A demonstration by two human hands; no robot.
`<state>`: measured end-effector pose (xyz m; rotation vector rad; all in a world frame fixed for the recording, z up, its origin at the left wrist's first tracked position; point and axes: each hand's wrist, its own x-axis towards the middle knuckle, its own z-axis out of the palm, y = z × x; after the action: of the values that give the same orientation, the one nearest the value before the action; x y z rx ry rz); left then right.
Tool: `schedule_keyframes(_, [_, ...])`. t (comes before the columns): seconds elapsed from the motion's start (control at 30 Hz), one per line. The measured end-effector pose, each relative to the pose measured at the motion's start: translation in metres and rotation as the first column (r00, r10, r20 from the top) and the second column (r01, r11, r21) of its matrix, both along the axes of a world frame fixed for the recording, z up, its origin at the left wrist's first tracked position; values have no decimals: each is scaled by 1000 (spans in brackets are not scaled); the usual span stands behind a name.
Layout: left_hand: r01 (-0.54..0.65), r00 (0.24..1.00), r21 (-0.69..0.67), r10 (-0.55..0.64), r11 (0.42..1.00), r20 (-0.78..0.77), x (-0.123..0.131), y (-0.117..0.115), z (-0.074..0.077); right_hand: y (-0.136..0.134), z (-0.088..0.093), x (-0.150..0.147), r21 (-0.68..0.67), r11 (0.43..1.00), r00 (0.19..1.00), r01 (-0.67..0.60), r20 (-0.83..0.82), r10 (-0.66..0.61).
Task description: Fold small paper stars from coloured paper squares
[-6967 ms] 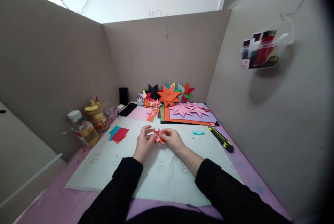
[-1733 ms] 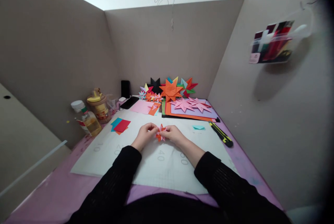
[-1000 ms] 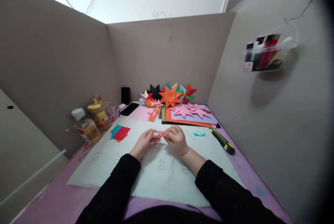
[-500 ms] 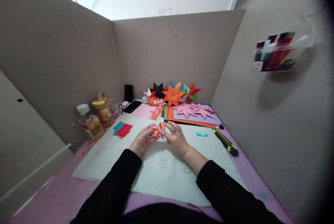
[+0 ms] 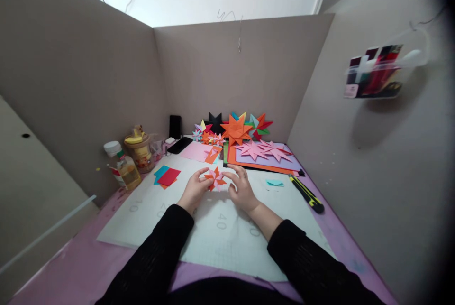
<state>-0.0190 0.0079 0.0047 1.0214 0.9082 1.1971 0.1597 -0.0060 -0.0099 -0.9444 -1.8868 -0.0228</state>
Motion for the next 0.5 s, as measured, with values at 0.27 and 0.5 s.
schedule_keyframes(0.27, [114,980,-100,-96,988,174,3,-3,3,0,2,-5,102,993,965,63,249,-86])
schedule_keyframes(0.5, [207,966,-273,-153,940,206,1,-3,8,3,2,0,113,993,990,32,130,-47])
